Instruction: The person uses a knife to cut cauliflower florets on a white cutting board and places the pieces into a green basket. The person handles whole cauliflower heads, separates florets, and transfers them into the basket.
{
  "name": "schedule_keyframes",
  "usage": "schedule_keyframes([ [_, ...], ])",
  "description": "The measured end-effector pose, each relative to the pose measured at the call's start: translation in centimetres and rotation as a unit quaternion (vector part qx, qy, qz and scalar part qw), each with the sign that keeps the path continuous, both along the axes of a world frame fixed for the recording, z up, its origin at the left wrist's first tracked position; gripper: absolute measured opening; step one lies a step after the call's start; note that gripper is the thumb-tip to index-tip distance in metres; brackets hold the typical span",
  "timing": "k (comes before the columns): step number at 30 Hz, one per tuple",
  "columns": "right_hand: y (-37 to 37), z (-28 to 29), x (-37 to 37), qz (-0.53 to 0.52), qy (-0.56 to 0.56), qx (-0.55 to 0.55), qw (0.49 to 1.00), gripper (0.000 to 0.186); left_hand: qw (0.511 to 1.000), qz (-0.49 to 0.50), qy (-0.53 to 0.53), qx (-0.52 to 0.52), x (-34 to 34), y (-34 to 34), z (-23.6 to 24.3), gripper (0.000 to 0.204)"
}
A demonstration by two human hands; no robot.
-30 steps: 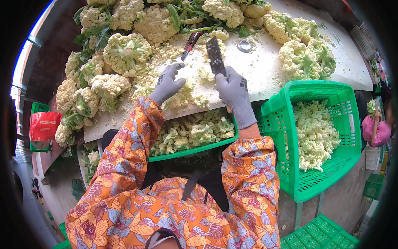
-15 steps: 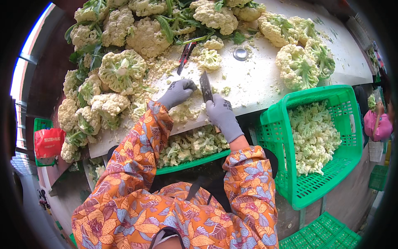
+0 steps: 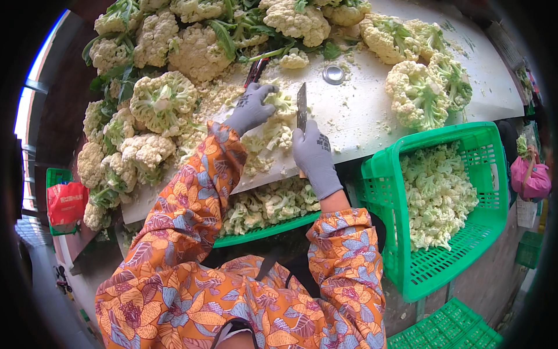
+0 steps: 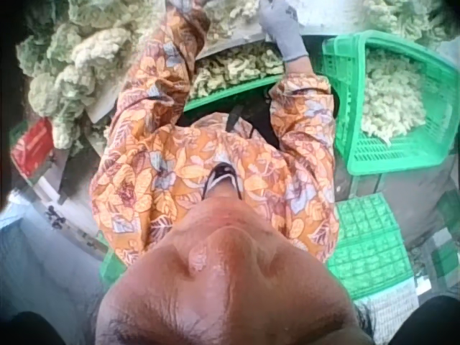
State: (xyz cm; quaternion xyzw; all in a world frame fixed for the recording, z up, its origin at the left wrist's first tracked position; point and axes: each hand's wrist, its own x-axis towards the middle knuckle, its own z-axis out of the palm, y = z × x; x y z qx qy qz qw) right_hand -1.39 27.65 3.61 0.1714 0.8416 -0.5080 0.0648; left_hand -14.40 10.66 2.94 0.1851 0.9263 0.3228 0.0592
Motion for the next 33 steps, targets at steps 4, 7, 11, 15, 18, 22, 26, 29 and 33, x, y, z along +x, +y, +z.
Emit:
schedule_keyframes([
  [4,-0.4,-0.5,1.2,0.111,0.052,0.047,0.991,0.027,0.997,0.074,0.010,-0.033,5.8,-6.1,-0.5,0.038],
  [7,-1.9,0.7,0.8,0.138,0.170,0.270,0.938,0.019,0.991,0.128,0.037,-0.033,7.0,-7.2,-1.2,0.036],
  [11,-2.3,4.2,1.2,0.108,0.202,0.194,0.954,0.015,0.985,0.153,0.018,0.073,8.0,-7.5,-2.1,0.040],
  [15,-2.8,4.8,2.5,0.132,0.250,0.181,0.942,0.012,0.983,0.150,-0.025,0.107,9.4,-5.9,-1.0,0.039],
  [18,-3.2,5.0,2.4,0.146,0.252,0.200,0.935,0.012,0.983,0.150,0.007,0.103,9.2,-5.5,-1.1,0.036],
  [22,-3.3,4.3,2.0,0.183,0.217,0.229,0.931,0.015,0.980,0.150,0.006,0.132,9.2,-5.2,-1.1,0.033],
  [26,-3.9,-0.5,-0.2,0.172,0.153,0.190,0.954,0.021,0.980,0.138,-0.008,0.145,8.8,-5.7,-2.2,0.034],
  [29,-3.9,1.6,-0.7,0.093,-0.004,-0.096,0.991,0.023,0.985,0.147,-0.027,0.084,8.6,-6.8,-2.0,0.034],
  [33,-2.9,0.0,-0.9,0.082,0.168,0.141,0.972,0.022,0.989,0.135,-0.051,0.044,9.7,-6.5,-0.2,0.034],
])
